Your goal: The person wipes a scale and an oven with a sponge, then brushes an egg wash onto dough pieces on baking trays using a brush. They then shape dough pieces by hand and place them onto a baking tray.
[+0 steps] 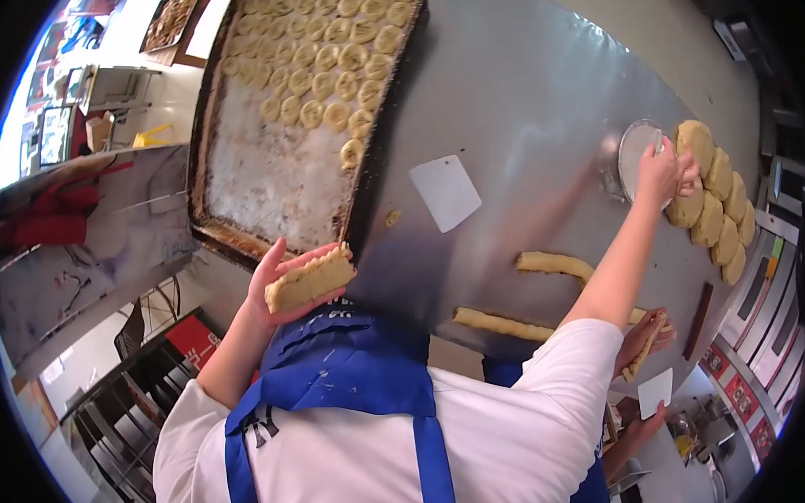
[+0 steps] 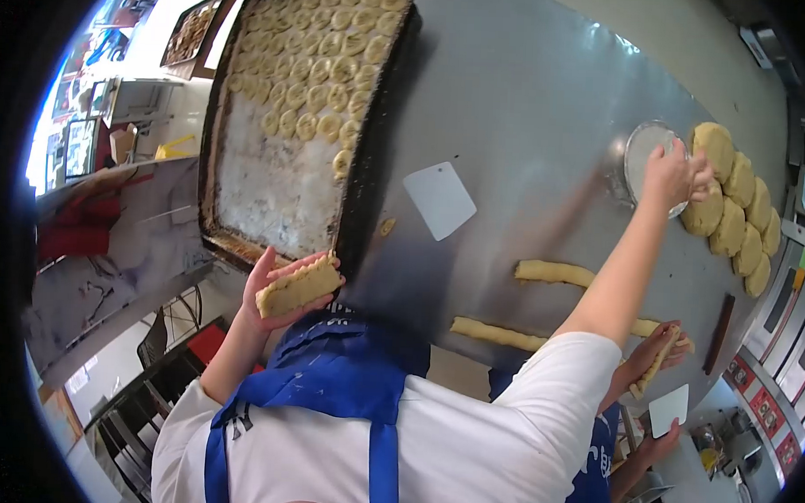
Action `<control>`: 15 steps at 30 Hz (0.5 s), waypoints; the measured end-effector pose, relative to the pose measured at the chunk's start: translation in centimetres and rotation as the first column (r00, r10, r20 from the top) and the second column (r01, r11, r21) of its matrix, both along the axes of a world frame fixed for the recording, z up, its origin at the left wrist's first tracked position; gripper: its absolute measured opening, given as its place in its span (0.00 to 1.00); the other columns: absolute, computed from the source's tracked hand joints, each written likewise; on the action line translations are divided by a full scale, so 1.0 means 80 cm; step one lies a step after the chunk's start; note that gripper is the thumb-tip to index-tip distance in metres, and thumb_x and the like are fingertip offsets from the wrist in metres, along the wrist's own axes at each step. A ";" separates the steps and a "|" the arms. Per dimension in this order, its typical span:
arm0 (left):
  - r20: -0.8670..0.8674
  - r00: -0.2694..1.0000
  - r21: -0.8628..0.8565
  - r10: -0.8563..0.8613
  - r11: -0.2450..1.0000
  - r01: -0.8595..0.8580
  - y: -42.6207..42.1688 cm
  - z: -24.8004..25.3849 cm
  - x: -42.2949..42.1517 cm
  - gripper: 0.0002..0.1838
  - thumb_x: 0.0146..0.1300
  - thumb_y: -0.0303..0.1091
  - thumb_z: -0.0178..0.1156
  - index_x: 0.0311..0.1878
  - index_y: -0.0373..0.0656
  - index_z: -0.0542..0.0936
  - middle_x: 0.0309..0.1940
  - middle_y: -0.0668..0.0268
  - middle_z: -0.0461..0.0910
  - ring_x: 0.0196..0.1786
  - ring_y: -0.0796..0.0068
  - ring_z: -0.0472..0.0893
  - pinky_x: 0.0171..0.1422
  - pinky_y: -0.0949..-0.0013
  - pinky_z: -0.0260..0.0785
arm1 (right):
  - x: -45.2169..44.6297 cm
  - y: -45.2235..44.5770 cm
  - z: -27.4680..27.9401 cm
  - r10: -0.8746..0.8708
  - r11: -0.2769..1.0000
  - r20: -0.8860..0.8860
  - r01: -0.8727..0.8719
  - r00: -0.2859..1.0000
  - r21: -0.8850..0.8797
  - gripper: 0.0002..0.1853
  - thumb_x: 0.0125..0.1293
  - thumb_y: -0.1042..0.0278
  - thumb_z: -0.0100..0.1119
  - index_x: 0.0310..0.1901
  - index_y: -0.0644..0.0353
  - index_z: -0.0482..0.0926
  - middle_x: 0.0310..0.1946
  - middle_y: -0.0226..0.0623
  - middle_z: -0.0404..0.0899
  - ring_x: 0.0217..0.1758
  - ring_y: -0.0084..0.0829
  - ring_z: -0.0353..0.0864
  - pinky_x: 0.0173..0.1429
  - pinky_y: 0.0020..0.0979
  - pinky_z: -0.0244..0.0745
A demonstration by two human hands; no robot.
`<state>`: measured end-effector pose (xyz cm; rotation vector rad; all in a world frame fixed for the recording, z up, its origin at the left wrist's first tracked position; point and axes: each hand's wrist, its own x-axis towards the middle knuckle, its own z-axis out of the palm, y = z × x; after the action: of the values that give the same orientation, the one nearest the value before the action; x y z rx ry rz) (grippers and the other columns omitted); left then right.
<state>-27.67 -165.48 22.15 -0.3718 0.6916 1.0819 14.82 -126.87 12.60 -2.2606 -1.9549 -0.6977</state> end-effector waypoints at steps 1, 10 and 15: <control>-0.011 0.999 -0.035 0.037 0.999 -0.038 -0.003 0.003 -0.004 0.42 0.65 0.63 0.43 0.70 0.35 0.56 0.68 0.53 0.61 0.71 0.56 0.59 0.74 0.51 0.49 | -0.020 -0.008 -0.003 0.190 0.981 -0.206 -0.181 0.960 0.065 0.20 0.59 0.54 0.59 0.50 0.56 0.77 0.55 0.46 0.72 0.56 0.44 0.71 0.60 0.47 0.63; -0.080 0.979 -0.068 0.189 0.979 -0.194 -0.054 0.051 -0.074 0.38 0.67 0.59 0.43 0.68 0.34 0.60 0.67 0.53 0.63 0.70 0.56 0.61 0.75 0.52 0.47 | -0.299 -0.326 -0.033 0.315 0.499 -0.867 -0.845 0.386 -0.195 0.22 0.49 0.65 0.67 0.49 0.54 0.78 0.50 0.41 0.73 0.54 0.42 0.72 0.54 0.39 0.73; -0.035 0.976 0.057 0.216 0.975 -0.214 -0.085 0.037 -0.164 0.39 0.67 0.59 0.44 0.68 0.35 0.59 0.68 0.53 0.61 0.71 0.54 0.59 0.75 0.51 0.47 | -0.324 -0.367 -0.096 0.478 0.580 -0.730 -0.800 0.488 -0.155 0.14 0.52 0.70 0.63 0.43 0.57 0.79 0.41 0.41 0.75 0.44 0.44 0.76 0.47 0.42 0.74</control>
<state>-40.79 -172.28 25.11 -0.3863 0.6682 1.3143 -11.11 -156.26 4.89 -1.2840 -2.4638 0.6433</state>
